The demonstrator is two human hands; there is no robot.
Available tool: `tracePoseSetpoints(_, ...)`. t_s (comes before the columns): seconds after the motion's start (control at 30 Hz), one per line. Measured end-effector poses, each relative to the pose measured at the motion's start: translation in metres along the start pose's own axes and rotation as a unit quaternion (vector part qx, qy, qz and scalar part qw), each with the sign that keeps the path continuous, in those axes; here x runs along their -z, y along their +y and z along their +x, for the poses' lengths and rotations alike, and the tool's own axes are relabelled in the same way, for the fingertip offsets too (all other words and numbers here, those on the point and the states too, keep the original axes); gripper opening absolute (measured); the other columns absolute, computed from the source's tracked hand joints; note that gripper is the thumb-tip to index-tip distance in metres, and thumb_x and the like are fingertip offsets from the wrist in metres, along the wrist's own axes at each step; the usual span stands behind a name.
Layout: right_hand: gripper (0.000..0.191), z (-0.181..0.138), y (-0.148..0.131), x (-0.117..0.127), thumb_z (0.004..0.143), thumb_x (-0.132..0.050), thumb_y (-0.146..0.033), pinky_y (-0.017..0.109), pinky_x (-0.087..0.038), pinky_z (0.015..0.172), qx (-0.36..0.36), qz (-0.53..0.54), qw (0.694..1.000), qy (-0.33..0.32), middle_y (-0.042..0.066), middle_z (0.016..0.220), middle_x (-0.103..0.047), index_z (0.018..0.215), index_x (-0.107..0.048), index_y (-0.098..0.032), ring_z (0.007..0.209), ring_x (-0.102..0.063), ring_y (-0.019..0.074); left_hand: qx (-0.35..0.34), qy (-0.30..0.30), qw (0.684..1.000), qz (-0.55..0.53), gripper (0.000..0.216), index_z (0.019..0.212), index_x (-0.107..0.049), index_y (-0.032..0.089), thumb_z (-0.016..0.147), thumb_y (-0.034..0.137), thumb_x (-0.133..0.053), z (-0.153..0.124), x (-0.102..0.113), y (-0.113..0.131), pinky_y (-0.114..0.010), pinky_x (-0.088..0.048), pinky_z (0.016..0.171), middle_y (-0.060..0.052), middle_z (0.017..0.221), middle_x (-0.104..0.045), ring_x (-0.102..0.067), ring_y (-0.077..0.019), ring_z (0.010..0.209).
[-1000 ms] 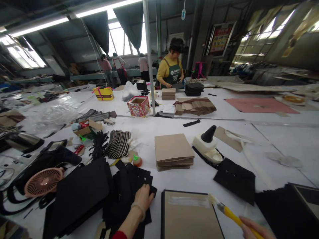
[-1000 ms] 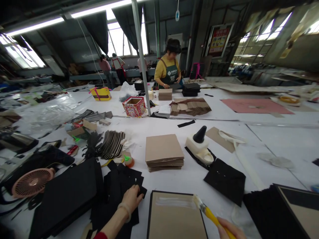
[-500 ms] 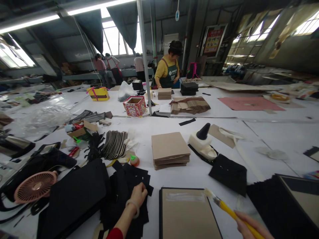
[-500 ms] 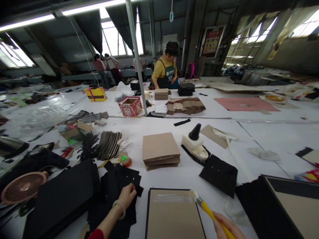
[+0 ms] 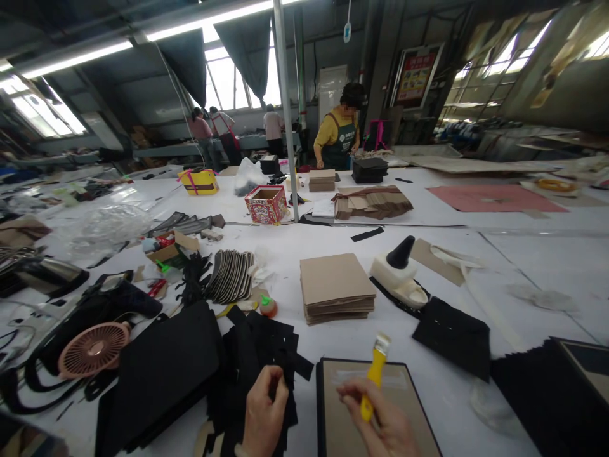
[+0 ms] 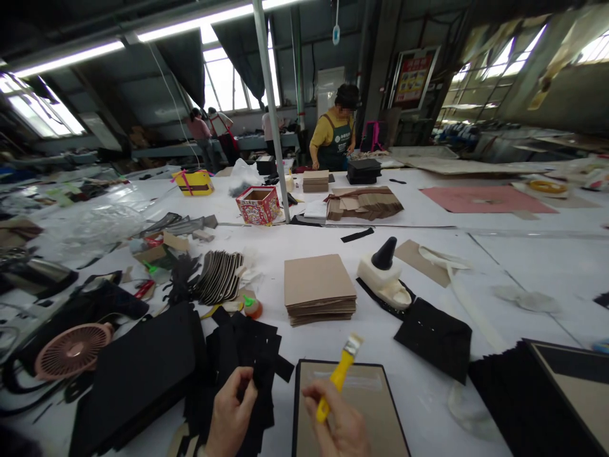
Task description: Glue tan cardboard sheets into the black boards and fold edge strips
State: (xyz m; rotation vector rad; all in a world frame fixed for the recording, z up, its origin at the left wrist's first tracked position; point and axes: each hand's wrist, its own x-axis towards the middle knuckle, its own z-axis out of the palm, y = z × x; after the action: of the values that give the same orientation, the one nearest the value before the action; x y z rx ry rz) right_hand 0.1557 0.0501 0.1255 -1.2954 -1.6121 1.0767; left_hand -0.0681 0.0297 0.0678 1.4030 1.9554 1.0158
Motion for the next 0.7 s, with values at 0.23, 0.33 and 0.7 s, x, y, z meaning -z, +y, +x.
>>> tracePoseSetpoints(0.23,0.021,0.018,-0.002,-0.079,0.079,-0.047,-0.012,0.026,-0.049,0.074,0.117,-0.074,0.987,-0.083,0.003,0.086,-0.065,0.094,-0.056,-0.023,0.081,-0.063,0.0180,-0.033,-0.003,0.998,-0.052,0.018,0.082,-0.056,0.022,0.085,0.036,-0.045,-0.015,0.004,0.016,-0.023,-0.046,0.066,0.002,0.074,-0.059,-0.058,-0.0133,0.070)
tracePoseSetpoints(0.33,0.018,0.022,-0.001,-0.091,0.082,-0.041,-0.011,0.025,-0.047,0.064,0.148,-0.097,0.983,-0.059,0.002,0.075,-0.062,0.084,-0.054,-0.023,0.070,-0.061,0.0170,-0.024,-0.013,0.998,-0.057,0.021,0.080,-0.056,0.022,0.086,0.038,-0.043,-0.020,0.007,0.021,-0.023,-0.046,0.066,0.002,0.073,-0.059,-0.058,-0.0134,0.070)
tracePoseSetpoints(0.7,0.009,0.023,0.007,-0.035,0.086,-0.051,-0.029,0.020,-0.044,0.057,0.080,-0.085,0.993,0.013,-0.002,0.068,-0.060,0.079,-0.053,-0.023,0.061,-0.059,0.0138,0.098,0.180,0.974,0.095,0.053,0.119,-0.046,0.016,0.077,0.048,-0.044,0.029,0.075,-0.027,-0.045,-0.040,0.098,-0.014,0.121,-0.055,-0.052,-0.0289,0.114)
